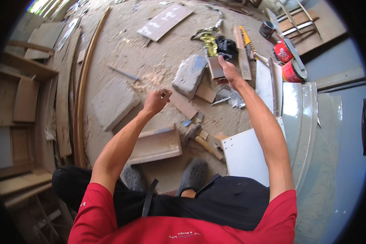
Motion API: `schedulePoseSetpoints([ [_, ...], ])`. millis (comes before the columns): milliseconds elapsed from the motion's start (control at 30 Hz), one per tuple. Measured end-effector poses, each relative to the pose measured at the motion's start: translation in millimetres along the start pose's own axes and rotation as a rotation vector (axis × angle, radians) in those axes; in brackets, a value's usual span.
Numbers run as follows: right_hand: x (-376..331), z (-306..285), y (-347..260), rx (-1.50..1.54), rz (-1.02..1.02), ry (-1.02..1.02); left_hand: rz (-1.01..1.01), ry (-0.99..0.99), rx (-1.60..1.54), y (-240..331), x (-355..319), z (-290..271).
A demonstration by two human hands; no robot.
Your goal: The person assembles a small wooden box by hand, using a hammer to drive nails into the joints. They repeatedly align the wooden pieces, tap them together, and inspect the structure before continuing to secure the sides.
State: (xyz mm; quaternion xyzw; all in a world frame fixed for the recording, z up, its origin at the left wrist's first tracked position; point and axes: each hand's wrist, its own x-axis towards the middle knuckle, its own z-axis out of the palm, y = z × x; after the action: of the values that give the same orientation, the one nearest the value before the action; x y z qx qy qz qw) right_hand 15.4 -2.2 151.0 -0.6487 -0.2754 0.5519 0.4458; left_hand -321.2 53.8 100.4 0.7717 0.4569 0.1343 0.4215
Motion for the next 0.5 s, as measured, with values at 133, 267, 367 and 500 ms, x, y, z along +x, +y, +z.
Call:
schedulePoseSetpoints([
  [133,-15,44,-5,-0.453,-0.094,-0.048,0.006,0.196,0.34,-57,-68,-30],
  [267,-17,83,4,-0.843,-0.045,-0.23,0.38,0.342,0.406,-99,-141,-56],
  [367,-16,111,24,-1.218,-0.087,-0.333,0.541,0.02,0.612,-117,-183,-74],
  [500,-14,134,47,-1.583,-0.197,-0.489,0.515,-0.241,0.601,-114,-227,-70],
])
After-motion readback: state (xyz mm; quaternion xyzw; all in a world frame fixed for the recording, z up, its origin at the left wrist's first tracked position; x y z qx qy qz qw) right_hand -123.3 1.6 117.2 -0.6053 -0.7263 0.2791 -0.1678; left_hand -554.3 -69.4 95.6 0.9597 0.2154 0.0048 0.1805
